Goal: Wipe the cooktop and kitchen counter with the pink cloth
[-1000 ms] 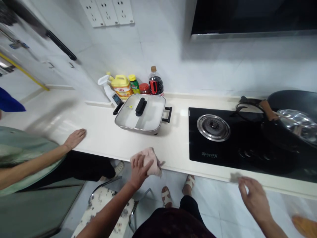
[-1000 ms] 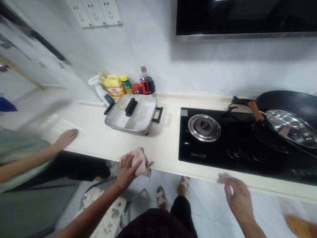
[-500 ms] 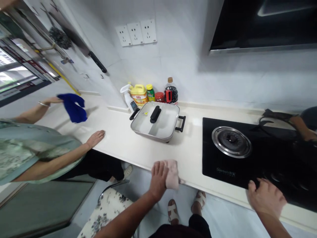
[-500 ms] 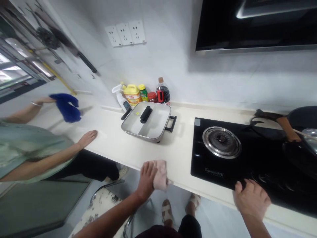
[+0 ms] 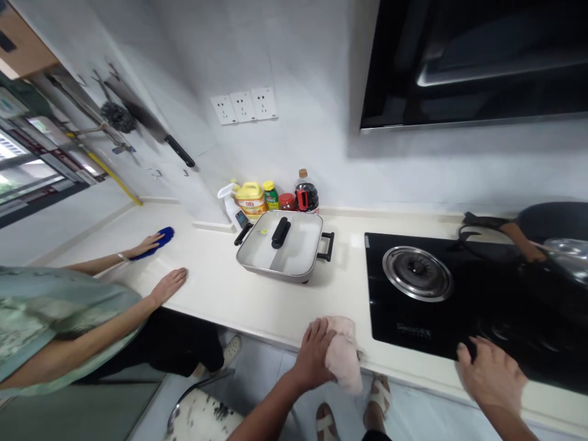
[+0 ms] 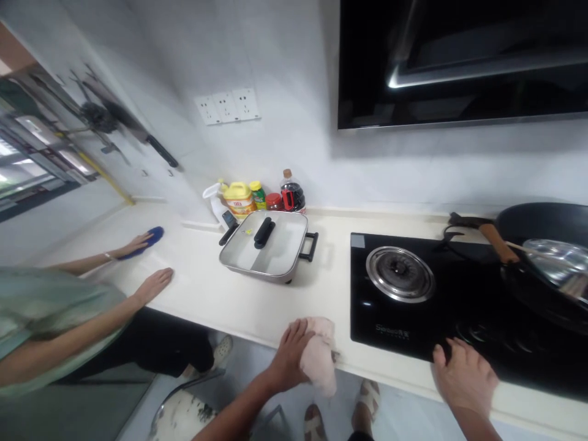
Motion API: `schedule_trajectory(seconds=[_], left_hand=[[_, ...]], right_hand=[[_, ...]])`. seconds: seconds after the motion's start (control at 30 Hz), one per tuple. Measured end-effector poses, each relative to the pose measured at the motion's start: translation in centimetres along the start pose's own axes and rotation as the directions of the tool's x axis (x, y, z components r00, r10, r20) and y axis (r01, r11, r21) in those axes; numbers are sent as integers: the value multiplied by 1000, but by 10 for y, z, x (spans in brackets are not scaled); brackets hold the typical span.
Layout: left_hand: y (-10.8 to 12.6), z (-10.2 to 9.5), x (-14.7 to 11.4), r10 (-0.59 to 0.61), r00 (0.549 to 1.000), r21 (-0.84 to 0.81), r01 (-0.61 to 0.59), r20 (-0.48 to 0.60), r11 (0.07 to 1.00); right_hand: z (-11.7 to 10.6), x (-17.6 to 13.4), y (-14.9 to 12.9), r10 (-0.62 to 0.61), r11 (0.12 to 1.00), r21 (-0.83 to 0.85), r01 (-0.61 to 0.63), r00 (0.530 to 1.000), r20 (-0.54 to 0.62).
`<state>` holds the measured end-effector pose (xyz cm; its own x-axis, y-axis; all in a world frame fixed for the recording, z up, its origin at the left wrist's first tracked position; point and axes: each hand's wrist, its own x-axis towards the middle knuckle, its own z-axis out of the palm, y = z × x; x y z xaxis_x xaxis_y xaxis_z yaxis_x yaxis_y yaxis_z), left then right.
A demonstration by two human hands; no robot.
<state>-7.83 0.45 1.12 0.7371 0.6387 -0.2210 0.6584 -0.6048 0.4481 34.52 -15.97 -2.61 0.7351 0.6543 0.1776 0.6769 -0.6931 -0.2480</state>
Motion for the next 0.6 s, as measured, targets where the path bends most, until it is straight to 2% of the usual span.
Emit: schedule_trajectory(seconds=[0.07, 0.13, 0.23, 0.33, 0.4, 0.5, 0.6], left_hand=[[-8, -20, 7, -24, 995, -4, 24, 101, 1000], [-19, -43, 16, -110, 985, 16, 109, 133, 994], [-38, -77, 31, -294, 954, 73, 290, 56, 954], [-46, -97, 41, -414, 909, 116, 416, -44, 902], [-42, -96, 42, -444, 893, 146, 451, -77, 880], [-31, -76, 33, -432, 882, 165, 462, -189, 871], [-22, -48, 25, -488, 807, 86, 542, -333, 836]], right_hand=[[1, 0, -1, -3, 1000, 16, 3, 1000, -8], [3, 1, 0, -8, 999, 36, 9, 1000, -23], [9, 3, 2, -12, 998, 66, 14, 999, -43], [13, 4, 2, -13, 996, 90, 20, 997, -73], [14, 3, 1, -21, 994, 102, 31, 995, -96], [14, 2, 0, -36, 992, 113, 49, 993, -109], [13, 1, -2, -39, 992, 115, 53, 992, -118]])
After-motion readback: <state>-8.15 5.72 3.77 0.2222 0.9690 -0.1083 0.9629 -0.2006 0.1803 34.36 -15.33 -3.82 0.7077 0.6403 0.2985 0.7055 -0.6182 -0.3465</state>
